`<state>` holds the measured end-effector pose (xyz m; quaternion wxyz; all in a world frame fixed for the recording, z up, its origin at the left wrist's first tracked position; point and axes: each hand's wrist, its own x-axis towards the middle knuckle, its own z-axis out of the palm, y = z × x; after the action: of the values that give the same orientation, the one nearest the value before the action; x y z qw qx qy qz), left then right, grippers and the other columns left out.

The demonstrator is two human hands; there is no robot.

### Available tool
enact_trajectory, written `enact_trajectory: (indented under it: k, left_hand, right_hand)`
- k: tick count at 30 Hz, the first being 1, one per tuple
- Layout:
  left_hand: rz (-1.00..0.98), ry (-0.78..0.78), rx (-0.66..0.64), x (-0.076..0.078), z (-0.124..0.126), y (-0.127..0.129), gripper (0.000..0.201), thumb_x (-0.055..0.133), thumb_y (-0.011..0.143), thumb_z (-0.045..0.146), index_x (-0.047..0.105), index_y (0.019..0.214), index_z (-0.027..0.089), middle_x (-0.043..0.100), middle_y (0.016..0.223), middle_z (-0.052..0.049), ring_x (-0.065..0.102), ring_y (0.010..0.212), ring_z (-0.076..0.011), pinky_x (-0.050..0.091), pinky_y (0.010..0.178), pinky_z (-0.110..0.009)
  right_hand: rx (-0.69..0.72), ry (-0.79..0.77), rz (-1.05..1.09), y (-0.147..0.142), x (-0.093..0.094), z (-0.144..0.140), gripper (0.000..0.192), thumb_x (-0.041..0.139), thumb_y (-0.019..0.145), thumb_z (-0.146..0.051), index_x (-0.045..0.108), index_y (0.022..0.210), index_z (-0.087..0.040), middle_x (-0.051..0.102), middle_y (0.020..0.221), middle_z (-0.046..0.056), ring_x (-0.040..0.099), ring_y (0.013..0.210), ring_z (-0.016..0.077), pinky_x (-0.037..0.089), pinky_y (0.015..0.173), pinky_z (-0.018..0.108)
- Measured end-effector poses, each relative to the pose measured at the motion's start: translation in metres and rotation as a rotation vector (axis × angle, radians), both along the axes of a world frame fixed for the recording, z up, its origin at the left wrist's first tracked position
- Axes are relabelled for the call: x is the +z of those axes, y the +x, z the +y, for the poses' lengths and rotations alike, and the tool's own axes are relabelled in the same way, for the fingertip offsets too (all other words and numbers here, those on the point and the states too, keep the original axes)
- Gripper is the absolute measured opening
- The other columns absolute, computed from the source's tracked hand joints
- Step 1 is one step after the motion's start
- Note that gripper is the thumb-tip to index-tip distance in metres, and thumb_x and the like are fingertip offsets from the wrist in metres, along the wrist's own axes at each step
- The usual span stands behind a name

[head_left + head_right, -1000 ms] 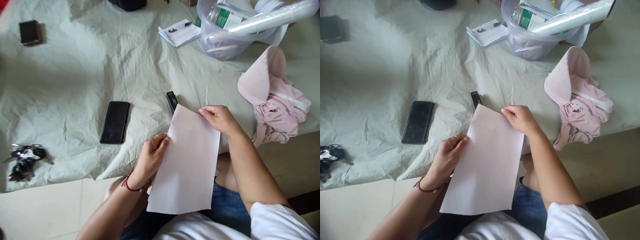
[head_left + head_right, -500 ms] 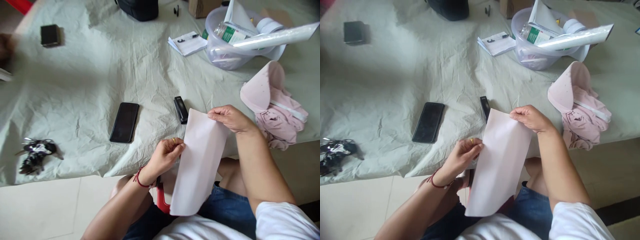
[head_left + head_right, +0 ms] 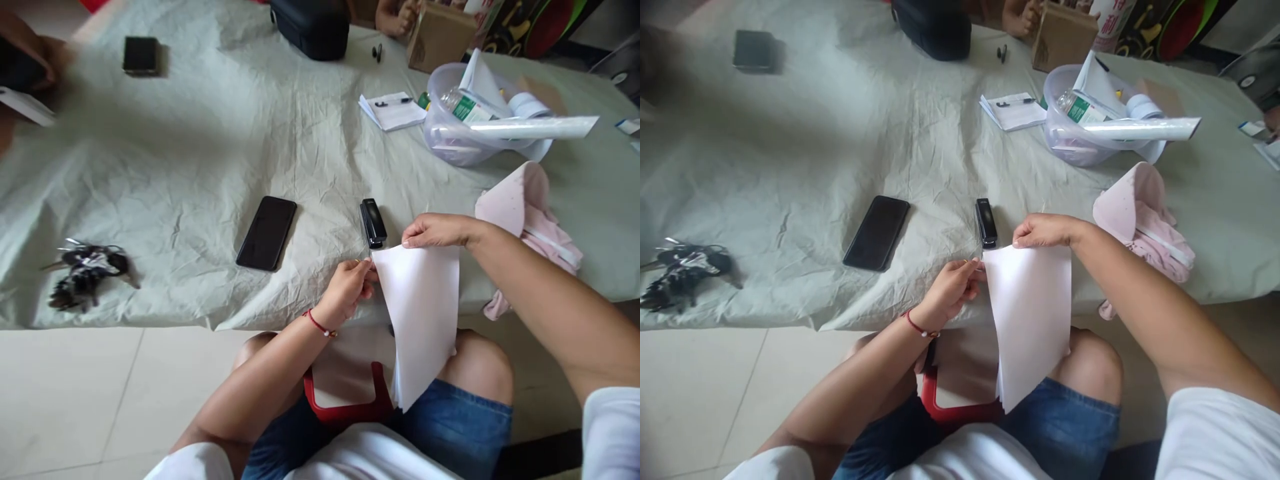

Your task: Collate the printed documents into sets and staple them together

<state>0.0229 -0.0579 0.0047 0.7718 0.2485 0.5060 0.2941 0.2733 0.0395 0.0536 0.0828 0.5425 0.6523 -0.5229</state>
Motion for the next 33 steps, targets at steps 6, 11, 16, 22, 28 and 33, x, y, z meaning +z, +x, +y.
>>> enact_trajectory:
  k: [6, 11, 16, 22, 28, 33]
  left_hand:
    - [0.228, 0.185, 0.01, -0.008, 0.006, 0.006, 0.026, 0.062, 0.092, 0.006, 0.064, 0.068, 0.015, 0.061, 0.059, 0.003, 0.043, 0.038, -0.0052, 0.026, 0.044, -0.024]
    - [0.419, 0.292, -0.095, -0.013, 0.011, 0.006, 0.022, 0.061, 0.091, 0.008, 0.066, 0.072, 0.018, 0.054, 0.048, 0.005, 0.048, 0.041, -0.0104, 0.03, 0.048, -0.025]
    - [0.459, 0.339, -0.097, -0.017, 0.014, 0.002, 0.016, 0.065, 0.091, 0.009, 0.061, 0.101, 0.02, 0.058, 0.048, 0.008, 0.053, 0.043, -0.014, 0.033, 0.049, -0.025]
    - [0.425, 0.271, -0.104, -0.007, 0.016, 0.003, 0.01, 0.065, 0.096, 0.011, 0.06, 0.099, 0.019, 0.055, 0.046, 0.008, 0.049, 0.042, -0.0116, 0.029, 0.049, -0.024]
    - [0.485, 0.308, -0.211, -0.009, 0.022, 0.008, 0.027, 0.056, 0.097, 0.012, 0.063, 0.073, 0.019, 0.052, 0.047, 0.006, 0.049, 0.042, -0.0112, 0.031, 0.051, -0.025]
    - [0.584, 0.368, -0.273, -0.013, 0.023, 0.007, 0.031, 0.055, 0.093, 0.015, 0.057, 0.063, 0.02, 0.047, 0.043, 0.005, 0.039, 0.041, -0.0104, 0.026, 0.05, -0.027]
  right_hand:
    - [-0.041, 0.096, 0.037, 0.004, -0.016, -0.007, 0.041, 0.077, 0.08, -0.062, 0.077, 0.079, -0.021, 0.068, 0.078, 0.0, 0.058, 0.078, 0.0177, 0.042, 0.078, 0.032]
    - [-0.037, 0.118, 0.043, 0.0, -0.024, -0.005, 0.039, 0.075, 0.08, -0.06, 0.074, 0.078, -0.021, 0.066, 0.076, 0.0, 0.056, 0.076, 0.0174, 0.04, 0.076, 0.033]
    - [-0.033, 0.124, 0.015, -0.007, -0.027, -0.002, 0.039, 0.073, 0.078, -0.06, 0.07, 0.074, -0.021, 0.061, 0.073, 0.0, 0.052, 0.073, 0.0169, 0.037, 0.073, 0.033]
    - [-0.082, 0.172, 0.017, -0.004, -0.023, 0.002, 0.042, 0.073, 0.081, -0.063, 0.073, 0.077, -0.021, 0.062, 0.076, 0.001, 0.054, 0.076, 0.0173, 0.038, 0.074, 0.033]
    - [-0.119, 0.164, 0.008, 0.006, -0.031, 0.002, 0.047, 0.073, 0.081, -0.067, 0.071, 0.079, -0.02, 0.06, 0.077, 0.0, 0.052, 0.075, 0.0163, 0.038, 0.073, 0.032]
    - [-0.121, 0.196, 0.034, 0.007, -0.037, 0.001, 0.045, 0.069, 0.083, -0.065, 0.072, 0.081, -0.02, 0.061, 0.076, 0.0, 0.054, 0.074, 0.0165, 0.038, 0.073, 0.032]
